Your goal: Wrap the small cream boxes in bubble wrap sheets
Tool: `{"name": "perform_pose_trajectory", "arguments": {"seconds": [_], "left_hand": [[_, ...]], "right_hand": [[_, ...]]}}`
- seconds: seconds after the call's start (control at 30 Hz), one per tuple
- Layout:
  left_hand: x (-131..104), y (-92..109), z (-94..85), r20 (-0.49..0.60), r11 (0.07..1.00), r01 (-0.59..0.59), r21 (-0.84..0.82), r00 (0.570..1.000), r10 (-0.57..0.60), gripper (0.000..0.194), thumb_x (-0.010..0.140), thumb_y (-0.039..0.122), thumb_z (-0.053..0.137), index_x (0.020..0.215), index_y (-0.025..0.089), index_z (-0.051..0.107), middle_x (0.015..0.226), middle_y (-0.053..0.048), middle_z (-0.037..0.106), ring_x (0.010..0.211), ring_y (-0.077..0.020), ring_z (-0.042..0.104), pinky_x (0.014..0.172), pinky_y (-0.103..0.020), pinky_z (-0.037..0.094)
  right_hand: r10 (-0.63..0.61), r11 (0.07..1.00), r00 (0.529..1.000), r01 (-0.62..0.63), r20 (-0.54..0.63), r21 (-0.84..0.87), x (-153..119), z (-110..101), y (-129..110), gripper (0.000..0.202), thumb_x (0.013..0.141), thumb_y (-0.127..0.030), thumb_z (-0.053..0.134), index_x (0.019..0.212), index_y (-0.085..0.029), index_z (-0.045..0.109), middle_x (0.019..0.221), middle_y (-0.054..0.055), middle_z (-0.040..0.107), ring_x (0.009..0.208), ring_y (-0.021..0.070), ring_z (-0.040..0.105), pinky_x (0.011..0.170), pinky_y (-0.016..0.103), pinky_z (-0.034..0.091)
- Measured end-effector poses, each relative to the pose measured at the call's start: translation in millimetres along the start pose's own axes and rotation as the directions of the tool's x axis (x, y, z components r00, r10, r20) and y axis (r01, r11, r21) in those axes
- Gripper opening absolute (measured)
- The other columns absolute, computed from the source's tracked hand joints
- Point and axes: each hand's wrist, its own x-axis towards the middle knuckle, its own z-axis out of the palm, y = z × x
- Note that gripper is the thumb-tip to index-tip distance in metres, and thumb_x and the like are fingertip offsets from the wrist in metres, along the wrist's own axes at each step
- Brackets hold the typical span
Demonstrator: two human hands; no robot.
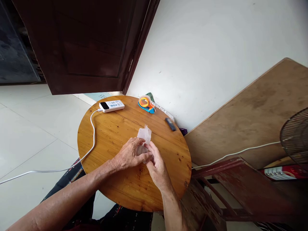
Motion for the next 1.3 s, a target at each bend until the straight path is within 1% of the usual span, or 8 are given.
{"name": "perform_pose_trajectory", "arguments": {"seconds": [0.07,0.13,0.27,0.37,0.5,0.7,1.03,1.3], "left_hand": [[0,1,3.9,-0.013,0.999,0.003,0.04,1.0,-0.003,0.042,0.085,0.049,0.063,0.112,0.017,0.059,0.108,-0.01,0.065,0.1,-0.0258,0.057,0.088,-0.04,0.048],[1,-1,7.3,-0.006,0.998,-0.011,0.061,1.0,0.012,0.036,0.086,0.044,0.063,0.11,0.017,0.06,0.107,-0.01,0.064,0.099,-0.0256,0.057,0.089,-0.041,0.048],[0,-8,9.6,0.022,0.998,-0.015,0.062,1.0,0.014,0.04,0.076,0.02,0.063,0.116,0.018,0.058,0.111,-0.009,0.062,0.102,-0.0256,0.055,0.092,-0.041,0.047],[-2,-9,8.8,0.039,0.998,-0.005,0.068,0.999,0.002,0.052,0.069,0.01,0.058,0.12,0.017,0.055,0.115,-0.009,0.06,0.107,-0.0258,0.053,0.094,-0.041,0.047],[-4,-5,7.5,0.045,0.996,0.004,0.093,0.999,-0.008,0.054,0.068,0.009,0.055,0.121,0.016,0.055,0.115,-0.01,0.059,0.107,-0.0257,0.053,0.093,-0.041,0.048],[-2,1,2.5,0.098,0.989,-0.046,0.143,0.995,0.032,0.057,0.072,0.015,0.056,0.13,0.015,0.051,0.121,-0.012,0.061,0.108,-0.0279,0.055,0.096,-0.044,0.047],[1,6,-0.8,0.171,0.982,-0.012,0.187,0.985,-0.02,0.068,0.07,0.015,0.053,0.137,0.015,0.047,0.12,-0.012,0.065,0.103,-0.0294,0.058,0.099,-0.048,0.045],[-4,7,2.8,0.148,0.931,-0.184,0.317,0.979,0.143,0.061,0.073,0.015,0.054,0.133,0.024,0.054,0.153,-0.012,0.038,0.108,-0.0307,0.053,0.092,-0.048,0.046]], "right_hand": [[0.008,1.0,0.999,-0.008,0.032,0.0,3,-3,-3,0.067,0.081,-0.014,0.054,0.146,-0.025,0.04,0.143,0.009,0.055,0.128,0.0217,0.053,0.11,0.043,0.042],[0.035,0.998,0.998,-0.038,0.06,0.045,7,-7,-4,0.068,0.08,-0.014,0.052,0.146,-0.026,0.039,0.142,0.009,0.056,0.113,0.021,0.062,0.094,0.04,0.052],[0.039,0.983,0.999,-0.04,0.012,0.178,13,-15,0,0.06,0.083,-0.02,0.053,0.142,-0.024,0.042,0.135,0.013,0.06,0.096,0.0206,0.065,0.068,0.032,0.054],[0.035,0.983,0.99,-0.009,-0.139,0.184,13,-18,5,0.051,0.085,-0.025,0.056,0.135,-0.021,0.048,0.119,0.013,0.067,0.1,0.022,0.065,0.07,0.032,0.054],[0.007,1.0,0.968,-0.007,-0.249,-0.002,14,-17,12,0.045,0.081,-0.023,0.063,0.125,-0.021,0.056,0.102,0.008,0.069,0.092,0.0199,0.065,0.078,0.034,0.053],[-0.113,0.982,0.978,0.083,-0.175,-0.169,22,-9,15,0.041,0.084,-0.021,0.059,0.125,-0.022,0.06,0.101,0.006,0.072,0.091,0.0199,0.067,0.082,0.034,0.054],[-0.19,0.951,0.977,0.157,-0.102,-0.267,56,-28,22,0.033,0.086,-0.022,0.057,0.118,-0.023,0.064,0.099,0.006,0.074,0.089,0.0202,0.068,0.08,0.034,0.055],[-0.171,0.963,0.985,0.165,-0.008,-0.212,69,-23,29,0.031,0.087,-0.024,0.057,0.117,-0.026,0.065,0.097,0.004,0.075,0.086,0.0208,0.069,0.082,0.036,0.056]]}}
